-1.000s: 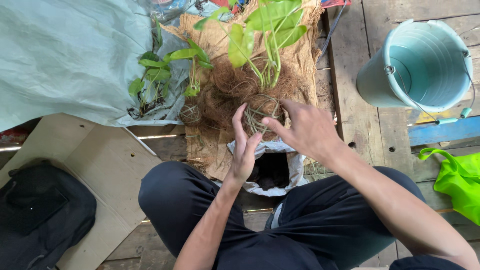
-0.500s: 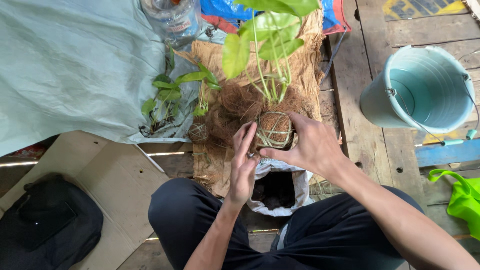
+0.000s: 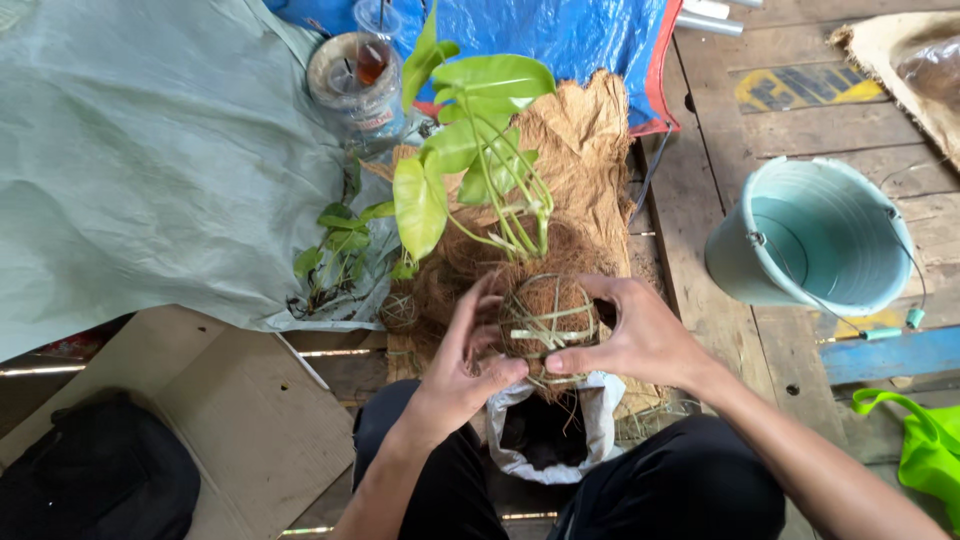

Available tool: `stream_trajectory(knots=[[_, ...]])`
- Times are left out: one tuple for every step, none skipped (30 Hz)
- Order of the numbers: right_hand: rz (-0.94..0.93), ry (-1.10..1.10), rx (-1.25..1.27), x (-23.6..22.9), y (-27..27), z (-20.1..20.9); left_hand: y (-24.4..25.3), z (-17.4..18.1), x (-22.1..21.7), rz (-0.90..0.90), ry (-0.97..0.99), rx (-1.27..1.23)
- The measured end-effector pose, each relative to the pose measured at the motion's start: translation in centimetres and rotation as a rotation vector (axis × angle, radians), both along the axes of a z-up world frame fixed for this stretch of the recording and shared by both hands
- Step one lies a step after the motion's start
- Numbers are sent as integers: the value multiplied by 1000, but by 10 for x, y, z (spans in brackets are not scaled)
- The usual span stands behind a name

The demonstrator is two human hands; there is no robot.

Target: The person wraps a plant's root ball with coconut coir and secures it by weaving a green string around the base. The person sits on a wooden floor and uses both hands to adjust the coir and tie the string into a net pattern.

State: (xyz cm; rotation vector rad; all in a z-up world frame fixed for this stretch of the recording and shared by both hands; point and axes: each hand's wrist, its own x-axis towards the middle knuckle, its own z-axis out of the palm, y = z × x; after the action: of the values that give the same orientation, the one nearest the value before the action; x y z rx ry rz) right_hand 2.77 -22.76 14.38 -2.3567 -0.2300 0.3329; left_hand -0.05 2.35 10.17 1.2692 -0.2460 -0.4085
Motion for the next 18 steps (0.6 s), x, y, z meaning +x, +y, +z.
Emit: stream_trajectory(knots=[[12, -3, 23, 0, -1, -1, 1, -1, 5, -60, 42, -13], [24, -6, 46, 0, -2, -2, 1, -3, 9, -119, 85, -26], [21, -20, 51, -3, -3, -2, -1, -6, 10, -173, 202, -117], [17, -35, 56, -4, -3, -2, -3, -9, 12, -227, 319, -208], [21, -50, 62, -3, -2, -1, -4, -11, 14, -274, 434, -299], [44, -13, 118, -3, -1, 1, -5, -12, 18, -298, 446, -285], [63, 27, 172, -3, -1, 4, -8, -13, 23, -326, 462, -273], [83, 66, 226, -1, -2, 7, -10, -14, 26, -354, 477, -261], [107, 43, 223, 2, -1, 10, -12, -13, 31, -428, 418, -321], [131, 20, 219, 6, 0, 13, -15, -11, 40, -500, 358, -381], [154, -3, 217, 10, 1, 17, -17, -7, 47, -573, 296, -439], [159, -24, 212, 15, 0, 21, -18, -3, 54, -542, 294, -428], [162, -46, 204, 21, -2, 26, -19, 2, 60, -514, 291, -419], [164, -68, 195, 27, -3, 30, -21, 6, 66, -486, 287, -409], [154, -86, 158, 32, -3, 34, -23, 11, 73, -508, 269, -423], [144, -103, 120, 36, -3, 39, -24, 15, 79, -529, 251, -436], [137, -125, 82, 41, -4, 44, -25, 18, 85, -548, 228, -450], [143, -157, 87, 44, -4, 49, -26, 20, 89, -529, 229, -464]])
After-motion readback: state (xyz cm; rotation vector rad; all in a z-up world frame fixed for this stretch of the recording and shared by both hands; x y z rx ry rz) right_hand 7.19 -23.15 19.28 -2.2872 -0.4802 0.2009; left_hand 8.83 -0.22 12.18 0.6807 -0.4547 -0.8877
